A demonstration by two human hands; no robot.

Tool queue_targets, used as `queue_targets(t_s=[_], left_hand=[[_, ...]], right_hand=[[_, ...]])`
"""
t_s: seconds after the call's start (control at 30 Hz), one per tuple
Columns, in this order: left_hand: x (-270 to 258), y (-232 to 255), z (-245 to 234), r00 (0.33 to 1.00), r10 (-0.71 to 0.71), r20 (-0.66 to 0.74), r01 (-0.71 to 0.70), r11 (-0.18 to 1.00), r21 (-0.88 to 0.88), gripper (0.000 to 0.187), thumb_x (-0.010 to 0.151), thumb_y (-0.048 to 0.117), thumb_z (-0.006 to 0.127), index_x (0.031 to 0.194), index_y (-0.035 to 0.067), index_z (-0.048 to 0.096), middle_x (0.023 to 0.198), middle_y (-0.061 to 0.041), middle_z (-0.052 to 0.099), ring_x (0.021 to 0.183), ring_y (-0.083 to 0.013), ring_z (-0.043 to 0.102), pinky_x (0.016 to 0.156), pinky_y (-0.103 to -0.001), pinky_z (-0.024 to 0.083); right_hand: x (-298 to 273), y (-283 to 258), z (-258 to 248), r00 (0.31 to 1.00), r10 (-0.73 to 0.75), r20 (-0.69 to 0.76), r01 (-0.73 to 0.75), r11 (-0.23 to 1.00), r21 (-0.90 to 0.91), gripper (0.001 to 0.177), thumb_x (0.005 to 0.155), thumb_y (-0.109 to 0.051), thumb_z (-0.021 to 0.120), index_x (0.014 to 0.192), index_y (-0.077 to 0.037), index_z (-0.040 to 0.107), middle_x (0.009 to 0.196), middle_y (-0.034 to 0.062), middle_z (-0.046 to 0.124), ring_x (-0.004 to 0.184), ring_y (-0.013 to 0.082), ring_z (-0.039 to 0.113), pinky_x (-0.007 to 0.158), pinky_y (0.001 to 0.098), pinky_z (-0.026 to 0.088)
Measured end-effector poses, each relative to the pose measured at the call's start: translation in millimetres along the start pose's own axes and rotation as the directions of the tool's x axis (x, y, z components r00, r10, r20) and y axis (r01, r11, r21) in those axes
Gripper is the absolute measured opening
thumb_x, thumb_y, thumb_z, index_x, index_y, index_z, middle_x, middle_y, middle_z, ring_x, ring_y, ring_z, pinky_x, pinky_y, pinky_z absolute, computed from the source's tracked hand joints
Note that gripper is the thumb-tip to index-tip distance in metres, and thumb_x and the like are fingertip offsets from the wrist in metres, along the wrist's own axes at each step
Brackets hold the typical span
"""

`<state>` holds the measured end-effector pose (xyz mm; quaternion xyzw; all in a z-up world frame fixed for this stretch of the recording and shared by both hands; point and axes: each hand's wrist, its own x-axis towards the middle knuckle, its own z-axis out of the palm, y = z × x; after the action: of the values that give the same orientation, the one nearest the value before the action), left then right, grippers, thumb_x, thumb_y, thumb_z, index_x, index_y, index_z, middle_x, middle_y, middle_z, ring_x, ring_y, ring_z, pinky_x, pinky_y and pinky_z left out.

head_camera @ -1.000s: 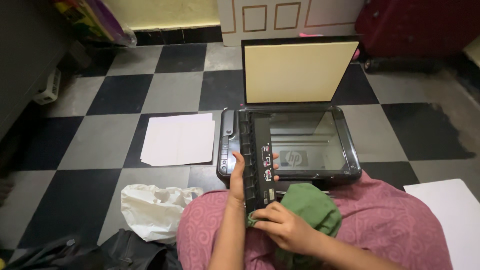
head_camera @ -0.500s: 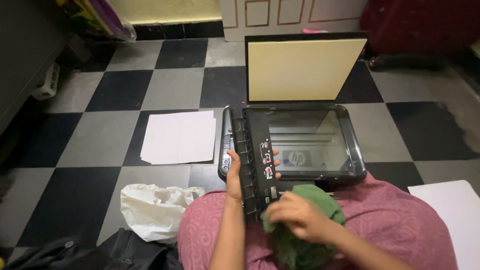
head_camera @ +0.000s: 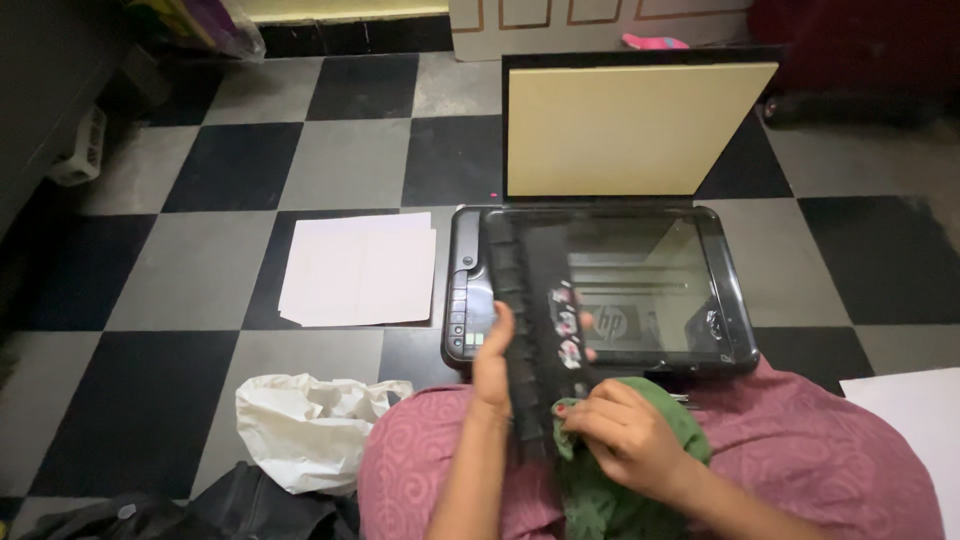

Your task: The person removes a black plastic printer component and wipes it with a green cloth. They repeatedly rub the component's surfaces, flip it over, and continue cleaning before placing it back into the printer.

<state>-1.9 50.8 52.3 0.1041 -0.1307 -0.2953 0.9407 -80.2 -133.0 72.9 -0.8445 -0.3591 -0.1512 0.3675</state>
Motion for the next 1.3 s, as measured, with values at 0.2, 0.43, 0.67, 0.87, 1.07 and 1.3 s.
queue_targets(t_s=[0.2,0.43,0.67,0.87,1.07,1.3], left_hand=[[5.3,-40.3,-23.0,0.949,-0.047,-0.312,0.151,0.936,0.318,0.06,0.108,0.054,0.053,0.13,-0.001,0.065,0.109,-0.01,0.073,0.096,-0.0175,0.071,0.082,-0.03,0.058],[3.3,-76.0,-32.4,0.911,-0.333,-0.245,0.404,0.843,0.355,0.026,0.094,0.012,0.078,0.117,0.004,0.068,0.101,-0.001,0.073,0.088,-0.0127,0.069,0.08,-0.029,0.056],[4.5,-85.7,-28.5,0.924,-0.302,-0.234,0.382,0.731,0.566,0.028,0.095,0.013,0.075,0.12,0.004,0.067,0.105,0.0,0.071,0.095,-0.0098,0.067,0.085,-0.027,0.055],[2.2,-72.1,-24.7,0.93,-0.253,-0.266,0.365,0.723,0.587,0.033,0.094,0.015,0.075,0.123,0.004,0.065,0.107,0.0,0.072,0.095,-0.01,0.067,0.086,-0.028,0.056],[0.8,-69.3,-28.7,0.928,-0.267,-0.259,0.372,0.689,0.622,0.032,0.095,0.015,0.076,0.123,0.004,0.065,0.105,0.001,0.07,0.094,-0.0091,0.065,0.085,-0.027,0.055],[8.8,-62.3,-52.0,0.928,-0.018,-0.371,0.216,0.839,0.499,0.031,0.094,0.024,0.075,0.115,0.003,0.068,0.1,0.0,0.073,0.087,-0.0103,0.068,0.077,-0.028,0.056]], right_hand=[[12.1,16.0,-20.3,0.961,-0.005,-0.277,-0.038,0.988,-0.148,0.035,0.063,0.008,0.068,0.095,-0.006,0.072,0.107,0.0081,0.075,0.094,0.0275,0.067,0.083,0.0361,0.053],[20.7,31.4,-57.3,0.843,0.104,-0.528,-0.267,0.933,-0.242,0.024,0.078,0.009,0.072,0.097,-0.005,0.074,0.101,0.0086,0.069,0.096,0.0226,0.067,0.082,0.0323,0.054],[16.7,43.1,-60.6,0.753,0.179,-0.634,-0.383,0.901,-0.201,0.021,0.085,0.004,0.075,0.105,-0.004,0.074,0.098,0.0095,0.067,0.088,0.0215,0.068,0.078,0.03,0.053],[17.6,46.3,-65.2,0.702,0.275,-0.657,-0.522,0.826,-0.212,0.022,0.086,0.0,0.076,0.108,-0.005,0.076,0.096,0.0118,0.064,0.086,0.0245,0.064,0.078,0.0333,0.051],[19.8,44.2,-69.7,0.839,0.098,-0.535,-0.32,0.885,-0.339,0.024,0.083,0.0,0.074,0.106,-0.005,0.072,0.11,0.009,0.07,0.102,0.0286,0.067,0.091,0.0373,0.053],[21.9,32.1,-43.3,0.964,0.168,-0.207,-0.208,0.959,-0.194,0.032,0.07,0.005,0.07,0.1,-0.005,0.074,0.11,0.0084,0.073,0.106,0.0289,0.065,0.091,0.0382,0.053]])
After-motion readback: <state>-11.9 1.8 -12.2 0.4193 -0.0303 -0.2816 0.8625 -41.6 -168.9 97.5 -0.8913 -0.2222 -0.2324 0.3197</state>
